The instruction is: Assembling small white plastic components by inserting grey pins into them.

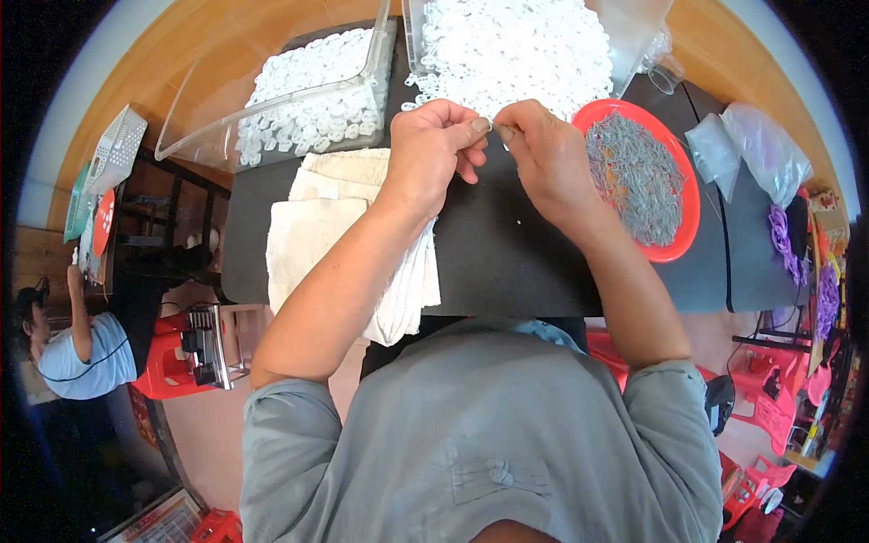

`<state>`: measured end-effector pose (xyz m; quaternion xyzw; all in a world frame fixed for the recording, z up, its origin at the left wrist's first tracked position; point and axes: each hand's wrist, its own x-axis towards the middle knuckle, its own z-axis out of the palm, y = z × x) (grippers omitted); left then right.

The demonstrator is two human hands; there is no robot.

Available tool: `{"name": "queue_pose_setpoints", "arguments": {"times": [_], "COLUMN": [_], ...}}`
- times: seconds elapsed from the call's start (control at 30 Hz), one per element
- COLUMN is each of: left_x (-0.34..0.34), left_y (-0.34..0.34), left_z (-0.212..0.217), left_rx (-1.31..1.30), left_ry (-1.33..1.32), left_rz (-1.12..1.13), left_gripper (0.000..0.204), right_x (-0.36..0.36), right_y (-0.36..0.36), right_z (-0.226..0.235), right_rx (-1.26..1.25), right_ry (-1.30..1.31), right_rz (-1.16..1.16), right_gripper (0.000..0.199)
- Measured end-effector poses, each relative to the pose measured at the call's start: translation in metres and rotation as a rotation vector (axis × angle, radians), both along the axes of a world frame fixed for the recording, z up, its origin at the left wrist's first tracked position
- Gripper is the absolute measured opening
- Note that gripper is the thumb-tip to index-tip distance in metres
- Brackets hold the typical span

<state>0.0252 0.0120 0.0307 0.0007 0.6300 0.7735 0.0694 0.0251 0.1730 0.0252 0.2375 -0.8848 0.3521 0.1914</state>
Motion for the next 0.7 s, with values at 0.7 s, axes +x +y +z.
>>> {"name": "queue_pose_setpoints", "arguments": {"times": [0.7], "left_x": [0.0027], "left_y": [0.0027], "left_z": [-0.0001], "left_rx": [-0.008], "left_ry": [-0.002], "left_rz": [-0.055], "left_gripper": [0.011], "right_x": [-0.0031], "right_y": [0.0026], "right_z": [0.0028], "right_rx": [-0.062], "right_ry": [0.046], "right_rz": [0.014], "right_gripper": [0.006]}}
